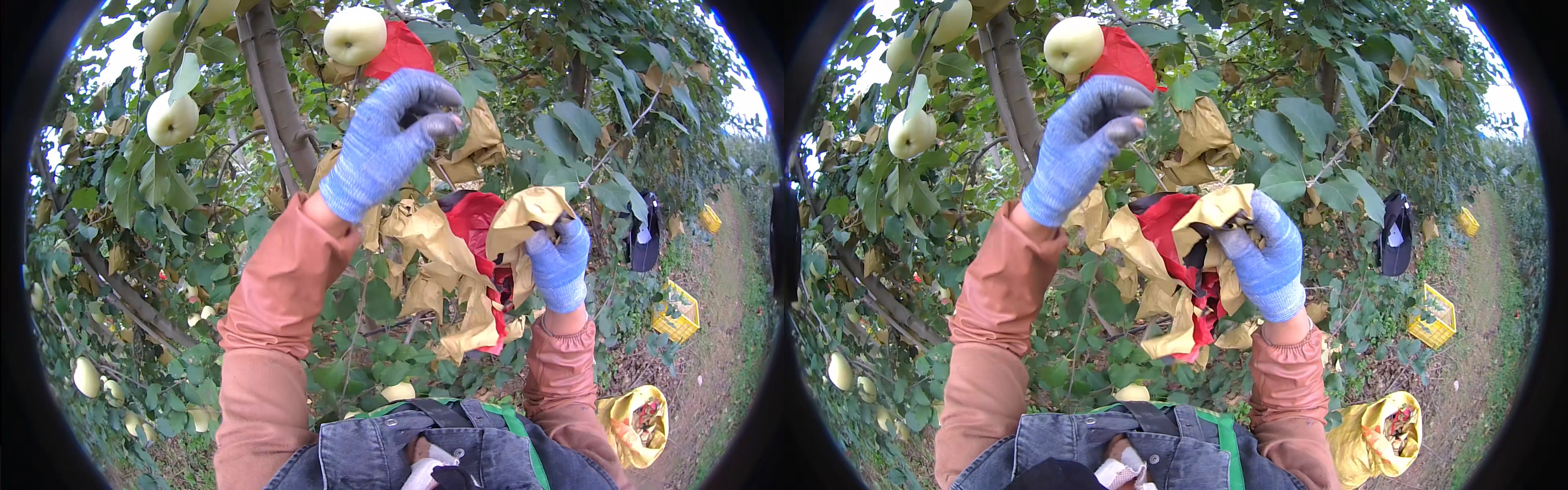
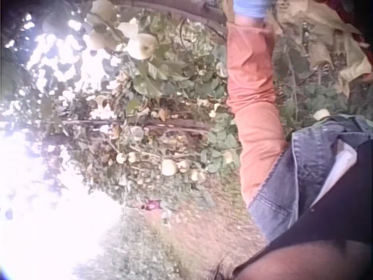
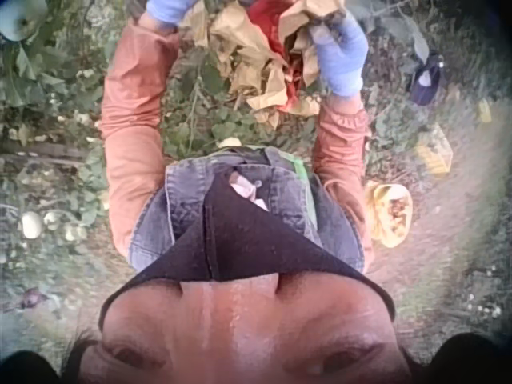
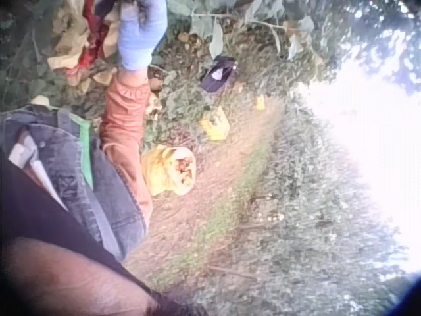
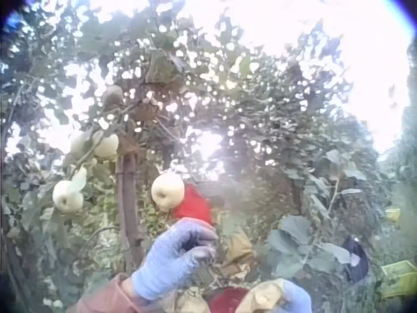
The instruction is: The person removes brown paper bags tied around apples on a tree, one at a time, using gloved hands. The removed bags are placed into a yellow sack on the ground. The person continues moving between branches to collect more bags.
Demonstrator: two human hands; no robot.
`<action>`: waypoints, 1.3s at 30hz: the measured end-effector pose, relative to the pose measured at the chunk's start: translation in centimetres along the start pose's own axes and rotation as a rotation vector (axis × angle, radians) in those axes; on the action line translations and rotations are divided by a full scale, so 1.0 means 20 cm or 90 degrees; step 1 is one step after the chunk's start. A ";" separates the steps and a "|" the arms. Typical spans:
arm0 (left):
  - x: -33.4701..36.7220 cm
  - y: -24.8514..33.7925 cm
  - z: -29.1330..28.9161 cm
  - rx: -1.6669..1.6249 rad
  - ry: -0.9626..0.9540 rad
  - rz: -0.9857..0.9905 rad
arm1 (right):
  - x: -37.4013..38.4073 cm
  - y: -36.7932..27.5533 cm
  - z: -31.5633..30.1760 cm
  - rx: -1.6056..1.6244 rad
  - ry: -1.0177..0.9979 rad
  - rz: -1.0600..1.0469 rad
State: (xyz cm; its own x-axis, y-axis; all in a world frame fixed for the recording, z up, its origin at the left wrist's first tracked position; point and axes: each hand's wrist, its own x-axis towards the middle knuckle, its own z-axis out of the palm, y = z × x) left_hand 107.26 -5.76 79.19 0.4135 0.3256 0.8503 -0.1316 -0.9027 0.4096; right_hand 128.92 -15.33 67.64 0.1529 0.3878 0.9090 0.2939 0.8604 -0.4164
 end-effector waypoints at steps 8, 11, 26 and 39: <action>0.49 -0.37 -0.07 1.141 -0.094 0.102 | -0.19 -0.02 -0.15 0.008 0.053 0.149; 0.62 -0.42 -0.06 1.217 -0.252 -0.035 | -0.24 0.00 -0.19 0.078 0.075 0.191; 0.60 -0.44 0.08 1.025 -0.201 0.140 | -0.50 0.19 -0.41 -0.059 0.156 0.219; -0.96 0.30 0.25 0.056 -0.006 0.034 | -1.08 0.53 -1.05 -0.552 0.095 0.178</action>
State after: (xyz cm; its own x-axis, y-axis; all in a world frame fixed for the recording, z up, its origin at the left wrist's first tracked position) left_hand 103.14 -18.77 63.70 0.4161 0.2749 0.8668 -0.0740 -0.9398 0.3335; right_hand 148.60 -21.46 43.25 0.4269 0.4453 0.7871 0.8227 0.1700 -0.5424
